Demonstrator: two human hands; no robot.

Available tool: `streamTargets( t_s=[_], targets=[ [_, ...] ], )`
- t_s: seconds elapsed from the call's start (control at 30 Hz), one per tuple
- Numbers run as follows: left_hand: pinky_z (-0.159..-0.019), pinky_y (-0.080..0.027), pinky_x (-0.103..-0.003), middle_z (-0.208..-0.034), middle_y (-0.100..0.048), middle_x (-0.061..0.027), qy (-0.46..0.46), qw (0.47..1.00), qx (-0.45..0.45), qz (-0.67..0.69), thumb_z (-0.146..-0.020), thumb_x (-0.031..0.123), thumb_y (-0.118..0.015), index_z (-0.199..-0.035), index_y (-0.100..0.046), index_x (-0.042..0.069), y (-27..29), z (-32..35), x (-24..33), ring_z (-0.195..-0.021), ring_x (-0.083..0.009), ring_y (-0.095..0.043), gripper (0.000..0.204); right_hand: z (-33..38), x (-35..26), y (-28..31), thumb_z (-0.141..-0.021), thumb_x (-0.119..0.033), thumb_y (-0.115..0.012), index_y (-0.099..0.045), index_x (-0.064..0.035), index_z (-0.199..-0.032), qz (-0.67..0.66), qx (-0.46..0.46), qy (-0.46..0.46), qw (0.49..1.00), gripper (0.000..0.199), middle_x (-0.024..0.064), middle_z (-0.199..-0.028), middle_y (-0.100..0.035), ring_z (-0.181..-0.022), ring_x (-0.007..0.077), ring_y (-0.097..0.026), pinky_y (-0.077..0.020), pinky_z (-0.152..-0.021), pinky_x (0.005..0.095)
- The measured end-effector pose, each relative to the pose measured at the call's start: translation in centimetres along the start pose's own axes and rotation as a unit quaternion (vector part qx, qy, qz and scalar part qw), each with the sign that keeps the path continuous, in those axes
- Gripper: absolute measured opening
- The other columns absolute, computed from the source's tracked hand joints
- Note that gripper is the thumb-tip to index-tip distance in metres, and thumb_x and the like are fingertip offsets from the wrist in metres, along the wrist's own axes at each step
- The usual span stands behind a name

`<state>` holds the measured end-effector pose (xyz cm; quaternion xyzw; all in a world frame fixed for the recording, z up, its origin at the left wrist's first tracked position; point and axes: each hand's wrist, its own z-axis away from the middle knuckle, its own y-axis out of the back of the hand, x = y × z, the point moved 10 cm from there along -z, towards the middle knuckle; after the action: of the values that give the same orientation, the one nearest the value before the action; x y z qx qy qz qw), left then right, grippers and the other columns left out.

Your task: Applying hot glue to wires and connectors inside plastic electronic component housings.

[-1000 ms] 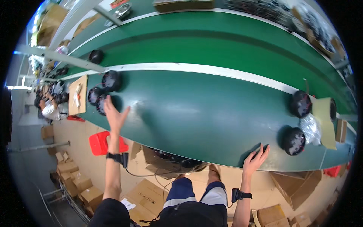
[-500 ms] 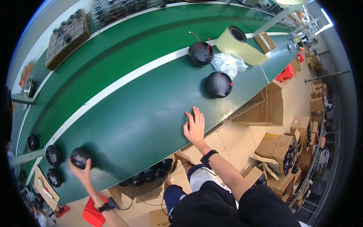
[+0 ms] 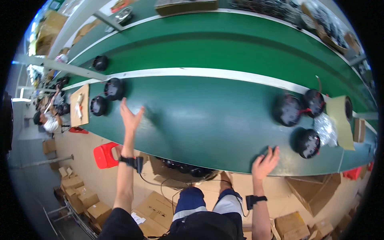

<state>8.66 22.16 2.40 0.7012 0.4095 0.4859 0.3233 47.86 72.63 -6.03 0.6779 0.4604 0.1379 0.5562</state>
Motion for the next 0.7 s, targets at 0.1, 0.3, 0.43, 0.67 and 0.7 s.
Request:
streamTargets(
  t_s=[0.1, 0.3, 0.43, 0.67, 0.7],
  targets=[
    [-0.116, -0.034, -0.053, -0.15, -0.04, -0.0342, 0.125, 0.982, 0.074, -0.123, -0.07, 0.051, -0.09, -0.153, -0.031, -0.007, 5.1, -6.0, -13.8, -0.14, -0.0492, -0.04, 0.117, -0.1, 0.1, -0.8, -0.088, -0.007, -0.055, -0.057, 0.0014, -0.137, 0.011, -0.015, -0.006, 1.0, 0.049, 0.0249, -0.154, -0.045, -0.143, 0.0455, -0.04, -0.0326, -0.117, 0.0556],
    [-0.125, -0.024, -0.045, -0.16, -0.032, -0.0319, 0.047, 0.978, -0.088, -0.186, -0.073, 0.055, -0.089, -0.154, -0.03, -0.013, 1.9, -18.0, -23.2, -0.15, -0.0406, -0.033, 0.122, 0.2, 0.4, -0.6, -0.082, -0.007, -0.06, -0.06, -0.0002, -0.129, 0.011, 0.003, -0.004, 1.0, 0.048, 0.0304, -0.146, -0.049, -0.135, 0.0476, -0.047, -0.0361, -0.114, 0.0554],
    [-0.116, -0.037, -0.042, -0.142, -0.053, -0.0237, 0.004, 0.992, -0.094, 0.079, -0.081, 0.034, -0.089, -0.148, -0.043, -0.007, -2.1, -19.6, -20.4, -0.129, -0.033, -0.054, 0.091, -0.1, 1.1, -0.2, -0.082, -0.009, -0.06, -0.06, -0.004, -0.127, -0.003, 0.005, -0.038, 0.999, 0.046, 0.0259, -0.147, -0.048, -0.138, 0.0463, -0.045, -0.0341, -0.116, 0.0559],
    [-0.12, -0.034, -0.044, -0.154, -0.037, -0.0231, -0.183, 0.93, -0.29, 0.133, -0.065, 0.021, -0.09, -0.156, -0.032, -0.002, -7.9, -2.1, 6.9, -0.144, -0.0362, -0.04, 0.11, -0.4, 0.9, 1.1, -0.083, -0.006, -0.057, -0.055, -0.0019, -0.132, -0.009, 0.002, -0.101, 0.995, 0.049, 0.022, -0.15, -0.047, -0.141, 0.0411, -0.043, -0.0345, -0.118, 0.0519],
    [-0.12, -0.034, -0.046, -0.154, -0.038, -0.0235, -0.208, 0.921, -0.292, 0.149, -0.061, 0.025, -0.09, -0.155, -0.033, -0.001, -8.4, 1.2, 12.4, -0.143, -0.0385, -0.04, 0.113, -0.2, 1.4, 1.3, -0.083, -0.005, -0.056, -0.054, -0.0011, -0.132, -0.032, 0.012, -0.127, 0.991, 0.049, 0.0217, -0.15, -0.047, -0.141, 0.0407, -0.044, -0.0352, -0.118, 0.0507]
  ],
)
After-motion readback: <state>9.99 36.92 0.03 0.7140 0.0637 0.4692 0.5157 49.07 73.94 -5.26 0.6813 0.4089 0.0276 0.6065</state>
